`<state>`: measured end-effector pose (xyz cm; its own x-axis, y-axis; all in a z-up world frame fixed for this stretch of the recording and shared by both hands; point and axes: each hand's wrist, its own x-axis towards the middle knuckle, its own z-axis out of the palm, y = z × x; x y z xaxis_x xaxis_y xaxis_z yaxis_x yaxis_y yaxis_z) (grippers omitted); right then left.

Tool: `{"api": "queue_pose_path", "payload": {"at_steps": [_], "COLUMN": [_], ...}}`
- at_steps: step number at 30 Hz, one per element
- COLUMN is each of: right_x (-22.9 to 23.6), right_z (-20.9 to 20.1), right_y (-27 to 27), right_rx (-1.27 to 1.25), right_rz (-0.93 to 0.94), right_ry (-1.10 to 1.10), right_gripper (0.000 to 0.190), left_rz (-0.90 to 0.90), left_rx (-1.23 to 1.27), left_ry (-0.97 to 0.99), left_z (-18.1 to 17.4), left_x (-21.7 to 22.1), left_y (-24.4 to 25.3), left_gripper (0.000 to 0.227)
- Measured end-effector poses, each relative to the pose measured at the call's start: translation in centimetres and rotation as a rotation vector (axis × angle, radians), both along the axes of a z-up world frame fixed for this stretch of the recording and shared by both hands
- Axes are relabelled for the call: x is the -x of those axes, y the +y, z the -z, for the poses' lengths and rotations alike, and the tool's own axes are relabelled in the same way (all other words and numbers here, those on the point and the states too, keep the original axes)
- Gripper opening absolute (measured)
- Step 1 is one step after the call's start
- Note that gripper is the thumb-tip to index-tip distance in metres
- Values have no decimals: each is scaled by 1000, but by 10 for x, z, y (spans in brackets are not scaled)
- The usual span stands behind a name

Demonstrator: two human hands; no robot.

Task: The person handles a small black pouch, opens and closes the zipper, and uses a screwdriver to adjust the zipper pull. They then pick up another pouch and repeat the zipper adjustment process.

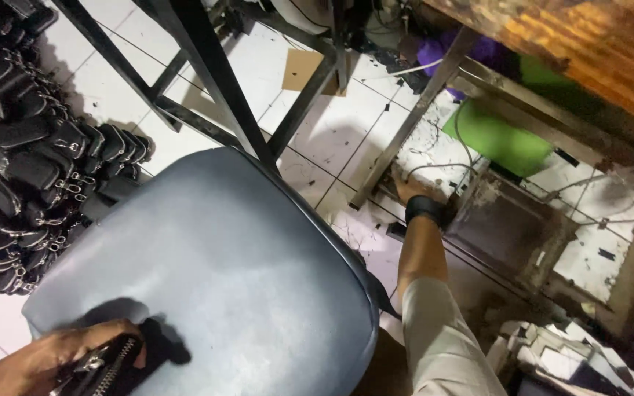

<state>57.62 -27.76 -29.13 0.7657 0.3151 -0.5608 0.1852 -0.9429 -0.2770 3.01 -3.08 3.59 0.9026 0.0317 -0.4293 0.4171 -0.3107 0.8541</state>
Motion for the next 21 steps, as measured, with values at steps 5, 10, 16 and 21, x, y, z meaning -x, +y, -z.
{"api": "queue_pose_path", "payload": {"at_steps": [5,10,16,21], "right_x": [-18,-25,-1,1], "right_z": [90,122,122,235], "right_y": [-19,-21,-52,-94], "right_rx": [-66,-255,-432,183], "right_rz": [5,130,497,-405], "right_ry": [-168,-295,-458,-959], "right_gripper": [101,79,42,24], "left_rz": [134,99,103,64], "left_rx": [-83,-90,-70,-123], "left_ry": [-127,-83,-35,-50], "left_z": [1,-7,3,13], "left_x": [-6,-4,9,23], "left_y": [1,0,-16,-23], "left_gripper": [74,81,70,57]}}
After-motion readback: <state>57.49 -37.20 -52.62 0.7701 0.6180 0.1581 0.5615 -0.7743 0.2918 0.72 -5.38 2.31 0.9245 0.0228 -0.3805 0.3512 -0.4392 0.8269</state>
